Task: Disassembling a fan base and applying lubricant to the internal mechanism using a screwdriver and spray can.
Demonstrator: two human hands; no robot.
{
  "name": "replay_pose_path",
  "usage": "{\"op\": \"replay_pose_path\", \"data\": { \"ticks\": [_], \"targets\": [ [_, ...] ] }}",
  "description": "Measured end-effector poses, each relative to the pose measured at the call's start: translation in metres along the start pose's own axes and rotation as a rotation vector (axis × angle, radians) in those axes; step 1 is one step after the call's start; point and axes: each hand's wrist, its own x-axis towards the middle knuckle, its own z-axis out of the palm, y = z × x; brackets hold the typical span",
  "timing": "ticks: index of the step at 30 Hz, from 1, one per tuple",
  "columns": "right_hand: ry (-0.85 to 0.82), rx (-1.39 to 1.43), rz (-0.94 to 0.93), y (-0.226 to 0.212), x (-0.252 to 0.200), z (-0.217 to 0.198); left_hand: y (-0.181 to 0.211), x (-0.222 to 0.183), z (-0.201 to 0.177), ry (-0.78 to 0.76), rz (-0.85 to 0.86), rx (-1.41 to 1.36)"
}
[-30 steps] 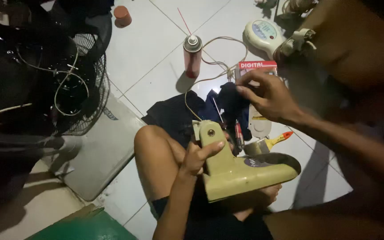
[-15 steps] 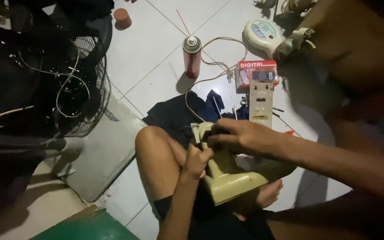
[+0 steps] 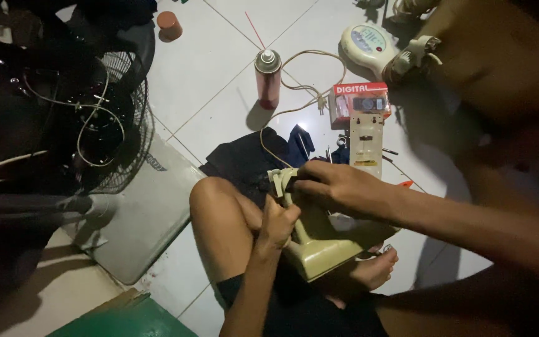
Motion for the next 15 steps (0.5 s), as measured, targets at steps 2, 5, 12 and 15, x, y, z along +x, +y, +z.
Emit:
{"op": "replay_pose_path", "data": {
  "ticks": [2,5,12,15],
  "targets": [
    [0.037,-0.002,0.120,-0.005,0.001,0.008,0.017,-0.005,0.002,0.077,0.052,0.250],
    [0.238,-0.299,-0.017,-0.008,-0.002,0.029,0.000,0.001,-0.007,0.036,0.019,0.250],
    [-0.105,0.585,0.947,-0.036,0.018,-0.006,0.037,-0.006,-0.010,0.071,-0.018,0.048],
    [-0.011,0.966,1.268,-0.030,0.023,-0.019,0.054,-0.007,-0.004,0.016,0.114,-0.115]
  ]
}}
